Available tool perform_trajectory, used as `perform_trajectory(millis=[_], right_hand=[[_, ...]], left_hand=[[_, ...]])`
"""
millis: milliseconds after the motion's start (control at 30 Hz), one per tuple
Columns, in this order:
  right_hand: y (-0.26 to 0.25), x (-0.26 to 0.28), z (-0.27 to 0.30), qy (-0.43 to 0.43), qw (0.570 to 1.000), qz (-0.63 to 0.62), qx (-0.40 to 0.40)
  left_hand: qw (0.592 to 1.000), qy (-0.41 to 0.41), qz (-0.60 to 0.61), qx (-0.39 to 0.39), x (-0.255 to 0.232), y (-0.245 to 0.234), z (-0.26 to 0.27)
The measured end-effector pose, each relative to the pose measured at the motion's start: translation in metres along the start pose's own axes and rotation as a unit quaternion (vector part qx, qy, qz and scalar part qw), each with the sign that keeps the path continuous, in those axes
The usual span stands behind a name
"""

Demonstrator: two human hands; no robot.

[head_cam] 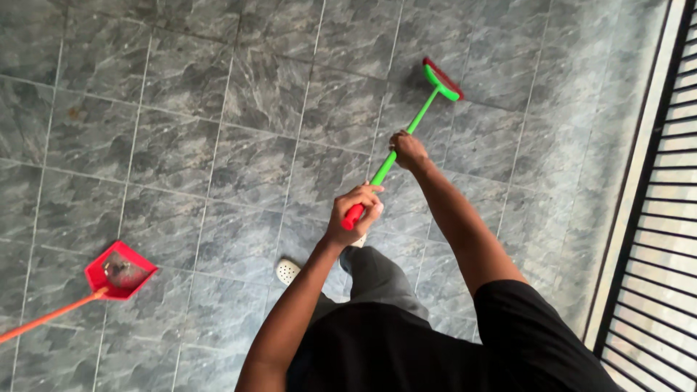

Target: The person sweeps debris from a tiled floor into a dustpan using a small broom and then carries the dustpan to a different location.

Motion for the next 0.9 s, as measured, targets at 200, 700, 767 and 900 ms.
perform_trajectory(millis=[200, 700, 767, 900], right_hand=[[0.057, 0.060, 0.023, -0.002, 0.998, -0.056, 0.024], [0.172, 0.404, 0.063, -0.083, 0.985, -0.153, -0.009], [0.178, 0.441, 0.068, -0.106, 0.989, -0.100, -0.025], [0.195, 0.462, 0.085, -0.052, 0.996, -0.055, 0.046]], left_hand=[[0.999, 0.017, -0.029, -0.015, -0.019, -0.025, 0.044], [0.992, 0.070, -0.048, -0.097, -0.141, -0.197, 0.282], [0.993, 0.068, -0.021, -0.098, -0.143, -0.217, 0.316], [0.993, 0.075, -0.012, -0.092, -0.143, -0.241, 0.367]])
Point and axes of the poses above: each hand's wrist, its own z-axis away from the middle knuckle, its own y-axis out of the palm, x = y × z, the point moved 9 cm from there along -z, towards the middle knuckle, and after that the axes turned 13 degrees about -y, right-handed, at the moved point
